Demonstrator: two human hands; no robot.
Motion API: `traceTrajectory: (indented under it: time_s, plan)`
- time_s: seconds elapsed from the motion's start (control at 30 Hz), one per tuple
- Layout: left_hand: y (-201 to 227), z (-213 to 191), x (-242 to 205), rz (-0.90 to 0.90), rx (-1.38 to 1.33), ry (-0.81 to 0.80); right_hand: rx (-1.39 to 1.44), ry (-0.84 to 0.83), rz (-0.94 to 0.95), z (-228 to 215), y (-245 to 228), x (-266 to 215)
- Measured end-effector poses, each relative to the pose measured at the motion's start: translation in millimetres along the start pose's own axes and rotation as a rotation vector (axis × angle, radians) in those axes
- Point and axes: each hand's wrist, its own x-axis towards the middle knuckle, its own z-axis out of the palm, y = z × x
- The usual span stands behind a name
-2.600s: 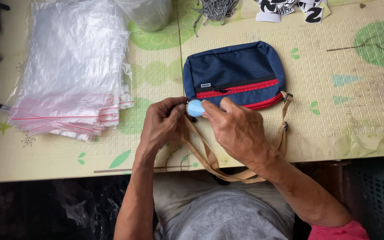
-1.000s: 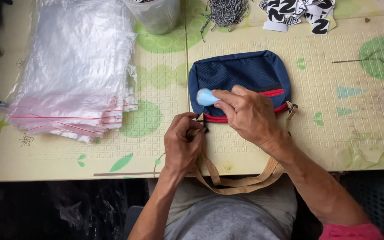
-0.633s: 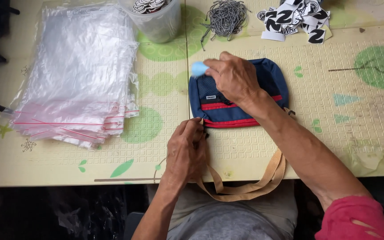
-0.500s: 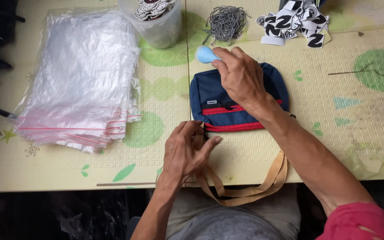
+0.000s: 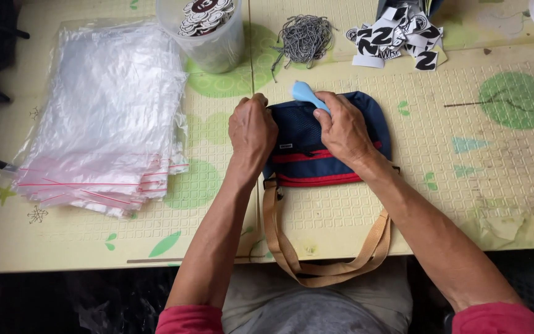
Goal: The person cleans a blue and red bag using a light blue plastic spoon, scrubbing the exterior fabric and the zipper area. They then attach a metal chain to the bag's zipper pull.
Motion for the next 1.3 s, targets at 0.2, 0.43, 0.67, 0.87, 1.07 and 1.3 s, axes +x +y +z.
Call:
traceTrajectory:
  time_s: [0.2, 0.43, 0.67, 0.87, 1.07, 1.3]
  plan:
    - [54, -25, -45, 0.258, 0.171, 0.115, 0.002, -0.056, 0.048, 4, 7, 3]
    - [55, 23, -107, 0.368, 0.348, 0.181, 0.000, -0.090, 0.080, 3, 9, 12]
    - [69, 3, -107, 0.223, 0.123, 0.149, 0.085, -0.090, -0.069, -20, -44, 28]
    - [58, -3, -85, -0.103, -0.162, -0.037, 0.102, -0.083, -0.102, -27, -49, 39]
    - [53, 4, -78, -0.123, -0.136, -0.069, 0.123, -0.092, -0.065, -27, -37, 32]
    - [69, -1, -88, -0.060, 0.019, -0.008, 0.146, -0.229, -0.108, -35, -49, 40]
